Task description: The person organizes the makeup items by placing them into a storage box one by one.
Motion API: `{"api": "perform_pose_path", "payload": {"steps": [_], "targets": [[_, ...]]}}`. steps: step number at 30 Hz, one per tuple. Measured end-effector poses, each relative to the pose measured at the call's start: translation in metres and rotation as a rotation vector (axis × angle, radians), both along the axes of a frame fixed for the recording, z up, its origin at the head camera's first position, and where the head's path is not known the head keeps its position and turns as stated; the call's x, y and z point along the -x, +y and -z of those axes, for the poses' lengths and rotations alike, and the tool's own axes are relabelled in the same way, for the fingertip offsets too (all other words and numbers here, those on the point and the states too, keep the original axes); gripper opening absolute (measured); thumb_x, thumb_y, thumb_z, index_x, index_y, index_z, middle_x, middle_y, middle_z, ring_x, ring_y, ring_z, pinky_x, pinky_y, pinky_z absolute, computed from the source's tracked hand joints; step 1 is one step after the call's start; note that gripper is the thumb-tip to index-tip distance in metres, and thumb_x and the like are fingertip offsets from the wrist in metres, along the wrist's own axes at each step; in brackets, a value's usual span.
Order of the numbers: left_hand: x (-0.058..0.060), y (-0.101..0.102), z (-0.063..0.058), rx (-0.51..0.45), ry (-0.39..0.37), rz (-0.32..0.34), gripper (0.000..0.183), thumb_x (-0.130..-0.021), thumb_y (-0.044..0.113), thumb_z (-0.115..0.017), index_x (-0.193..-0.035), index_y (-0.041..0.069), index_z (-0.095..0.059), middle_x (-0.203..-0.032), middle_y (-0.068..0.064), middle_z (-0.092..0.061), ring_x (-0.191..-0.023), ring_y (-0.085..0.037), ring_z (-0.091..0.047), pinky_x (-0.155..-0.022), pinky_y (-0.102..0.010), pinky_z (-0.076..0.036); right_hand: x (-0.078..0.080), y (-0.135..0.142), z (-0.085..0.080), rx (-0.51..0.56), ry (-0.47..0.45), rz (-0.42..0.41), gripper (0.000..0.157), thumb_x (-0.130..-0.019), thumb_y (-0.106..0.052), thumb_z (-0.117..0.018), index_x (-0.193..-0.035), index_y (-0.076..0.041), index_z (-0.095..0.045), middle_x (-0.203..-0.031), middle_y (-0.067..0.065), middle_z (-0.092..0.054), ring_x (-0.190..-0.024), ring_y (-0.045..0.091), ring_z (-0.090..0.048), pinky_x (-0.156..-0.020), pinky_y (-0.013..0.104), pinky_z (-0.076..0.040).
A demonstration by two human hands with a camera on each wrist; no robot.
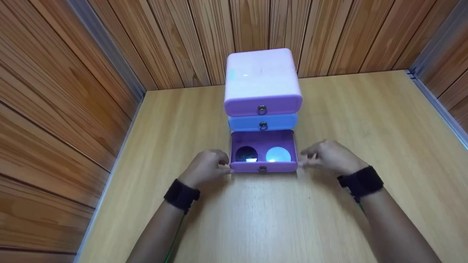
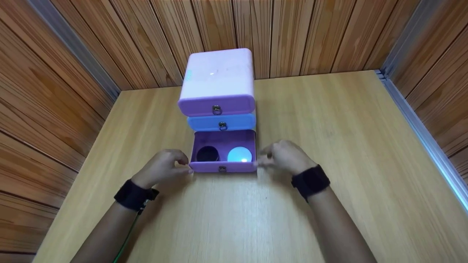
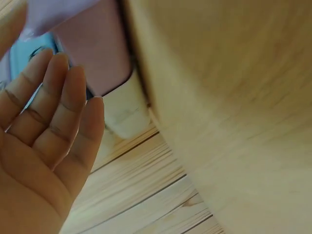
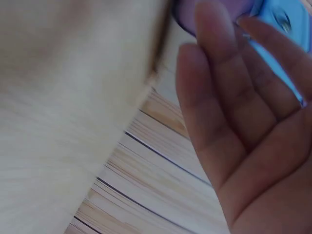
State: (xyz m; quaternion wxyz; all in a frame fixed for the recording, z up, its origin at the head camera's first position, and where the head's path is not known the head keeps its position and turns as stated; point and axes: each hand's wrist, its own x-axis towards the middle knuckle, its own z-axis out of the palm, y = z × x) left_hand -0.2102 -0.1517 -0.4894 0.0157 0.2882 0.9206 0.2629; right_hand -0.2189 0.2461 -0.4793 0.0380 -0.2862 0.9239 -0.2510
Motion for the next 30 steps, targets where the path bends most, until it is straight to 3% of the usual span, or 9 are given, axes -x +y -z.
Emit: {"api": "perform_pose_path", "payload": {"steps": [4,9,12,16,20,26,30], "targets": [[0.002,0.004,0.011,0.058,0.027,0.029,0.015,-0.083,0.025,-0.079,-0.075,0.015,-0.072,-0.068,0.010,-0.059,-0.061,-0.006,-0.052,-0.055,-0.023,-0.046,-0.008,-0.001,0.016,-0.042,-0.049,-0.098,0.025,-0.083,-0.044,-0.075,-0.091,-0.020,-0.079,-0.087,-0.011,-0.072,-0.078,0.004,-0.066,-0.068,0.026,-0.055],[0.002,0.006,0.016,0.093,0.020,0.032,0.024,-0.084,0.023,-0.078,-0.064,0.017,-0.068,-0.058,0.011,-0.050,-0.053,-0.004,-0.040,-0.048,-0.022,-0.035,-0.009,-0.010,0.030,-0.006,0.059,-0.187,0.007,-0.084,-0.028,-0.078,-0.084,-0.021,-0.079,-0.078,-0.017,-0.070,-0.073,0.001,-0.065,-0.066,0.028,-0.055],[0.002,0.006,0.018,0.096,0.028,0.053,0.024,-0.086,0.022,-0.075,-0.064,0.017,-0.070,-0.057,0.012,-0.049,-0.052,-0.003,-0.038,-0.048,-0.021,-0.034,-0.009,-0.013,0.032,0.015,0.113,-0.206,0.006,-0.084,-0.022,-0.079,-0.078,-0.019,-0.077,-0.072,-0.017,-0.066,-0.065,0.000,-0.059,-0.059,0.025,-0.052],[0.005,0.007,0.020,0.099,0.093,0.082,0.023,-0.087,0.021,-0.075,-0.065,0.016,-0.071,-0.059,0.013,-0.051,-0.053,-0.002,-0.040,-0.049,-0.020,-0.038,-0.008,-0.015,0.029,0.011,0.144,-0.204,0.015,-0.084,-0.019,-0.079,-0.070,-0.020,-0.072,-0.065,-0.018,-0.058,-0.057,0.000,-0.049,-0.053,0.023,-0.046],[0.009,0.006,0.016,0.111,0.155,0.094,0.022,-0.086,0.020,-0.076,-0.065,0.014,-0.071,-0.062,0.012,-0.058,-0.055,-0.002,-0.044,-0.051,-0.022,-0.042,-0.005,-0.015,0.023,0.018,0.173,-0.217,0.011,-0.085,-0.016,-0.078,-0.074,-0.016,-0.075,-0.070,-0.014,-0.064,-0.061,0.000,-0.055,-0.055,0.024,-0.050],[0.022,0.009,0.011,0.097,0.145,0.060,0.007,-0.085,0.017,-0.077,-0.084,0.012,-0.079,-0.077,0.004,-0.071,-0.066,-0.006,-0.063,-0.061,-0.022,-0.052,0.005,-0.016,0.015,0.010,0.211,-0.155,0.006,-0.085,-0.010,-0.076,-0.080,-0.013,-0.078,-0.078,-0.004,-0.071,-0.070,0.009,-0.066,-0.062,0.029,-0.055],[0.037,0.013,0.010,0.114,0.113,0.008,0.007,-0.087,0.018,-0.075,-0.088,0.011,-0.079,-0.079,0.003,-0.072,-0.068,-0.008,-0.064,-0.063,-0.022,-0.052,0.018,-0.018,0.015,-0.016,0.238,-0.083,0.002,-0.084,-0.011,-0.077,-0.084,-0.009,-0.079,-0.080,0.000,-0.072,-0.075,0.016,-0.069,-0.066,0.033,-0.057]]}}
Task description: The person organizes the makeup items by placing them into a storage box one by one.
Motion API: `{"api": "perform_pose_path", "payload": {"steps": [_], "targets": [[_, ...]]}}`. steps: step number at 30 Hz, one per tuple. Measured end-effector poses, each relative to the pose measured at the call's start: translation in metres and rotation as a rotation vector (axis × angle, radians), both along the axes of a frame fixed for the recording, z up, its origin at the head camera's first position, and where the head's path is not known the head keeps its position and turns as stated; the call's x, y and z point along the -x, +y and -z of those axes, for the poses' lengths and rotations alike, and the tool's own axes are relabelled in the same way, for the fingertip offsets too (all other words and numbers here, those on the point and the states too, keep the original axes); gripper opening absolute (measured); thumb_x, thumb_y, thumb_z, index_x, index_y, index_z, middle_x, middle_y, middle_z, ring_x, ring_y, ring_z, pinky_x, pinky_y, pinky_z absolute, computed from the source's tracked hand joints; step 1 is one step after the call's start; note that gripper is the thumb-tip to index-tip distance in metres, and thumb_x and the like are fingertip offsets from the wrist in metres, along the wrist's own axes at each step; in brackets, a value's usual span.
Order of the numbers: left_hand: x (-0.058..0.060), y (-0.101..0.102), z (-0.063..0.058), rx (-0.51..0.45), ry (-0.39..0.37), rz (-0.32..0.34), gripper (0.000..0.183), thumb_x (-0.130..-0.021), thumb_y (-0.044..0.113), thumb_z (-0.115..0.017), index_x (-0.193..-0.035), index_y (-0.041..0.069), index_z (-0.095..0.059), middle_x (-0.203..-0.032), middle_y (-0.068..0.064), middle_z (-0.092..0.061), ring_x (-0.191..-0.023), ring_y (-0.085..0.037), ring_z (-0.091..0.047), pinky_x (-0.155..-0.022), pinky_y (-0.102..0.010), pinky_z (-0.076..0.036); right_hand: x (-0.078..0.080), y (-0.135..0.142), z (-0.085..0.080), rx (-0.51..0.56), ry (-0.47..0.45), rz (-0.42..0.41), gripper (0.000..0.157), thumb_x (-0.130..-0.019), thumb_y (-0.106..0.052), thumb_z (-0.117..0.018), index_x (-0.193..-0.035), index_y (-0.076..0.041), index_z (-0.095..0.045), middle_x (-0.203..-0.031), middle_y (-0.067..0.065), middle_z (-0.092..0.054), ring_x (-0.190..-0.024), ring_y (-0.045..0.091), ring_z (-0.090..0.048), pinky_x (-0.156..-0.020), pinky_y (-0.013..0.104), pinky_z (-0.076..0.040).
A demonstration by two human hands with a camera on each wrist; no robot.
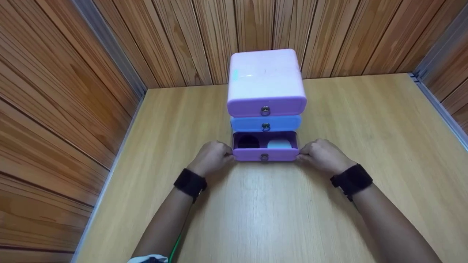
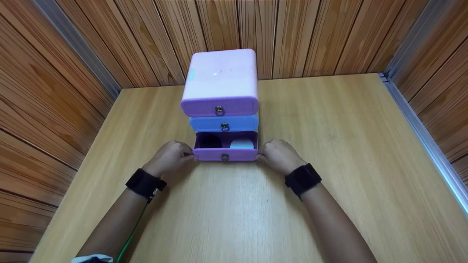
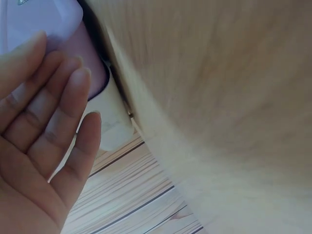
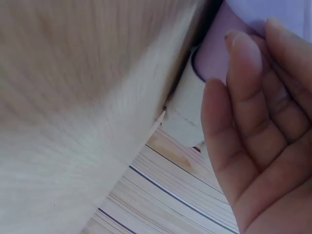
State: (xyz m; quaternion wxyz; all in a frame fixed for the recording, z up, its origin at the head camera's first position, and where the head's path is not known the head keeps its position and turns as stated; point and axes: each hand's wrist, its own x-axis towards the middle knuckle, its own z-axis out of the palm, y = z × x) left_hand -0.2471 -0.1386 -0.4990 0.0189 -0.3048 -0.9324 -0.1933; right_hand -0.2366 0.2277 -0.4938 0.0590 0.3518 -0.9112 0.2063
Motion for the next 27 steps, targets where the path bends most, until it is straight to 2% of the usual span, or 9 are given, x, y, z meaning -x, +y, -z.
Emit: {"api": "perform_pose_path", "payload": {"steps": [5,10,15,19,27], "targets": [[0.018,0.004,0.000,-0.008,-0.026,-0.069,0.010,-0.089,0.018,-0.072,-0.085,0.012,-0.079,-0.073,0.005,-0.068,-0.061,-0.007,-0.057,-0.058,-0.023,-0.050,0.016,-0.005,0.002,-0.006,0.001,0.096,0.006,-0.086,-0.011,-0.076,-0.087,-0.006,-0.078,-0.080,0.004,-0.073,-0.073,0.020,-0.070,-0.067,0.037,-0.057],[0.030,0.008,0.003,-0.054,-0.029,-0.129,0.014,-0.090,0.018,-0.071,-0.080,0.011,-0.078,-0.067,0.007,-0.062,-0.056,-0.007,-0.050,-0.053,-0.024,-0.046,0.027,-0.008,0.002,-0.008,0.002,0.158,0.007,-0.087,-0.009,-0.074,-0.089,-0.004,-0.078,-0.081,0.006,-0.073,-0.074,0.022,-0.070,-0.067,0.039,-0.057],[0.036,0.012,0.006,-0.085,-0.040,-0.184,0.028,-0.092,0.019,-0.069,-0.066,0.009,-0.070,-0.059,0.008,-0.052,-0.052,-0.007,-0.041,-0.047,-0.025,-0.037,0.032,-0.011,0.005,0.005,0.031,0.198,0.009,-0.087,-0.011,-0.074,-0.085,-0.003,-0.077,-0.076,0.006,-0.072,-0.067,0.021,-0.069,-0.061,0.039,-0.056],[0.039,0.014,0.007,-0.078,-0.025,-0.216,0.035,-0.091,0.020,-0.069,-0.057,0.013,-0.062,-0.056,0.009,-0.047,-0.051,-0.007,-0.039,-0.047,-0.025,-0.035,0.035,-0.012,0.006,0.002,0.055,0.227,0.014,-0.087,-0.012,-0.074,-0.077,-0.003,-0.076,-0.066,0.003,-0.068,-0.058,0.018,-0.064,-0.053,0.037,-0.052],[0.044,0.016,0.007,-0.077,0.074,-0.275,0.048,-0.086,0.017,-0.076,-0.048,0.016,-0.046,-0.053,0.008,-0.040,-0.051,-0.011,-0.035,-0.045,-0.028,-0.031,0.038,-0.017,0.005,-0.019,0.112,0.272,0.019,-0.085,-0.010,-0.076,-0.069,-0.002,-0.072,-0.058,0.002,-0.061,-0.052,0.019,-0.059,-0.049,0.041,-0.049]]}}
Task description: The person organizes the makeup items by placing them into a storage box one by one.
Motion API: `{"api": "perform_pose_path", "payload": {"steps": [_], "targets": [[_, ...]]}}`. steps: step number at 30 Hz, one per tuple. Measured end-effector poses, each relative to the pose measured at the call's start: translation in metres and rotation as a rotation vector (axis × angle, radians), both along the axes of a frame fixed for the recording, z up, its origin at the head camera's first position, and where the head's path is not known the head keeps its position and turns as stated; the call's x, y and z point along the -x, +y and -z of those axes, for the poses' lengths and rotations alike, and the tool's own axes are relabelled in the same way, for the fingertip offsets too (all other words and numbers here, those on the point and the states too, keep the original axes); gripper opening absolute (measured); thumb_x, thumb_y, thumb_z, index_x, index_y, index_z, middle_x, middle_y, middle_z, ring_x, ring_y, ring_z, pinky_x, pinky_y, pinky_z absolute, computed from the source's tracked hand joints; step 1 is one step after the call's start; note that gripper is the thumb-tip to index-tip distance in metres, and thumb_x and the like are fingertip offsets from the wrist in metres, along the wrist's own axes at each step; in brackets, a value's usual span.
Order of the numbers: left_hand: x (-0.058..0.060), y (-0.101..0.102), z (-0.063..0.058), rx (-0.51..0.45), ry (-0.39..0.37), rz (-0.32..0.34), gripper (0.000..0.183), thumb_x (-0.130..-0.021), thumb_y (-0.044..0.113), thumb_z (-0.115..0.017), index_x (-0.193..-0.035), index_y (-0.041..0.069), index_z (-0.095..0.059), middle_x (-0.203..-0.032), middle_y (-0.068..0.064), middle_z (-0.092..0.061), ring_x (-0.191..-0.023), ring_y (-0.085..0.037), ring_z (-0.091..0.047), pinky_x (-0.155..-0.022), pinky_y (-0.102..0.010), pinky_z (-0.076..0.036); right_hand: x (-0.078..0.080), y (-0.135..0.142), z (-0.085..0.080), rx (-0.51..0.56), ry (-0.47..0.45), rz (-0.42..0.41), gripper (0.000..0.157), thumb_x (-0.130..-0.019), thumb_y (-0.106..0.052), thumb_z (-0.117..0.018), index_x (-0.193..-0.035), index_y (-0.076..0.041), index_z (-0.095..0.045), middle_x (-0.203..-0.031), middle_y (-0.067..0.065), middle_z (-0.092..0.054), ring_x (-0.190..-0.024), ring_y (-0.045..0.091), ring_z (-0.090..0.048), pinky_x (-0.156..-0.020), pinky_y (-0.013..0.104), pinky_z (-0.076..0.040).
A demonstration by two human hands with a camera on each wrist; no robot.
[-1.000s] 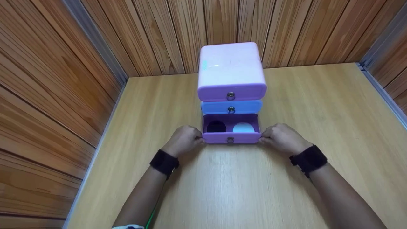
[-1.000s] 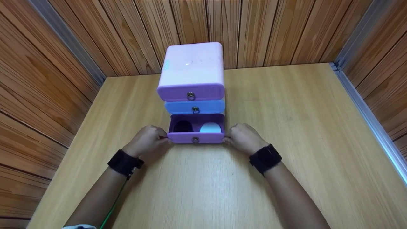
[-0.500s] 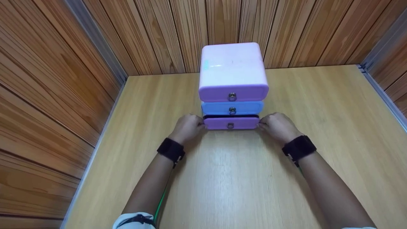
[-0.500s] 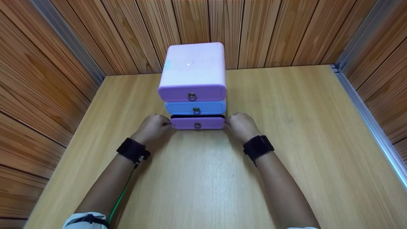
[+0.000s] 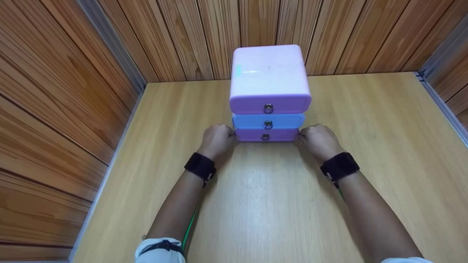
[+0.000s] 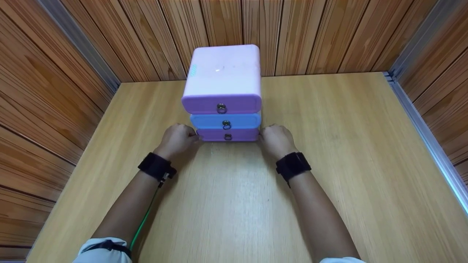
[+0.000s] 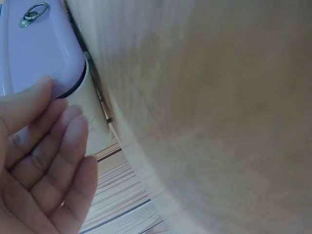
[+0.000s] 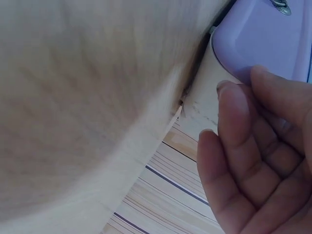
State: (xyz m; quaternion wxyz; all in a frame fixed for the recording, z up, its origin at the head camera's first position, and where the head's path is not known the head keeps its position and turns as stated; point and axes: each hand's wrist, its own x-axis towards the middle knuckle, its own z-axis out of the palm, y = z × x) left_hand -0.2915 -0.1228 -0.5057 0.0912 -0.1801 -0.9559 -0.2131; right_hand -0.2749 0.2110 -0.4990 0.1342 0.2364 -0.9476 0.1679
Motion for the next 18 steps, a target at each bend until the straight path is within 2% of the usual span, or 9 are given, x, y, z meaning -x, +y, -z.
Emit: {"api": "perform_pose_path", "payload": {"steps": [3,6,10,12,14,16,18], "targets": [[0.000,0.000,-0.001,-0.005,0.007,-0.001,0.047,-0.086,0.017,-0.075,-0.049,0.017,-0.046,-0.054,0.007,-0.040,-0.052,-0.011,-0.035,-0.045,-0.028,-0.030,0.000,-0.001,0.001,0.022,-0.012,0.015,0.018,-0.085,-0.010,-0.075,-0.069,-0.002,-0.072,-0.057,0.000,-0.060,-0.051,0.017,-0.057,-0.049,0.040,-0.048],[-0.004,-0.002,-0.002,-0.033,-0.023,-0.003,0.043,-0.089,0.019,-0.072,-0.052,0.014,-0.050,-0.054,0.007,-0.042,-0.051,-0.010,-0.036,-0.046,-0.028,-0.030,-0.001,-0.002,0.002,0.040,-0.006,0.008,0.020,-0.087,-0.011,-0.073,-0.070,-0.002,-0.072,-0.057,0.000,-0.059,-0.051,0.015,-0.055,-0.048,0.037,-0.047],[-0.017,-0.007,-0.014,-0.106,-0.049,-0.005,0.028,-0.093,0.022,-0.068,-0.067,0.011,-0.069,-0.061,0.006,-0.056,-0.055,-0.009,-0.049,-0.050,-0.026,-0.039,-0.010,0.003,-0.008,0.065,0.059,0.001,0.022,-0.092,-0.016,-0.069,-0.076,-0.002,-0.073,-0.066,0.005,-0.066,-0.057,0.020,-0.062,-0.053,0.039,-0.051],[-0.025,-0.013,-0.026,-0.111,0.005,0.002,0.021,-0.094,0.024,-0.067,-0.081,0.009,-0.074,-0.074,0.002,-0.066,-0.066,-0.012,-0.059,-0.060,-0.027,-0.048,-0.019,0.008,-0.019,0.090,0.125,0.018,0.021,-0.092,-0.018,-0.068,-0.081,-0.001,-0.074,-0.075,0.010,-0.070,-0.065,0.026,-0.066,-0.059,0.043,-0.054],[-0.033,-0.023,-0.042,-0.101,0.094,-0.001,0.024,-0.095,0.028,-0.065,-0.097,0.007,-0.075,-0.093,-0.004,-0.071,-0.087,-0.019,-0.065,-0.078,-0.032,-0.053,-0.027,0.017,-0.031,0.109,0.219,0.050,0.022,-0.092,-0.021,-0.070,-0.088,0.001,-0.074,-0.084,0.016,-0.072,-0.073,0.032,-0.068,-0.064,0.047,-0.055],[-0.041,-0.035,-0.058,-0.074,0.200,-0.022,0.035,-0.097,0.034,-0.061,-0.111,0.003,-0.071,-0.113,-0.013,-0.068,-0.108,-0.027,-0.061,-0.095,-0.039,-0.048,-0.037,0.028,-0.044,0.134,0.295,0.099,0.024,-0.091,-0.021,-0.071,-0.095,0.002,-0.073,-0.092,0.019,-0.071,-0.082,0.037,-0.067,-0.071,0.050,-0.055],[-0.046,-0.049,-0.072,-0.022,0.275,-0.066,0.050,-0.099,0.042,-0.052,-0.126,0.001,-0.062,-0.130,-0.018,-0.058,-0.127,-0.033,-0.049,-0.108,-0.046,-0.035,-0.045,0.040,-0.054,0.152,0.364,0.144,0.027,-0.091,-0.021,-0.071,-0.102,0.004,-0.071,-0.100,0.021,-0.070,-0.092,0.040,-0.065,-0.080,0.052,-0.053]]}}
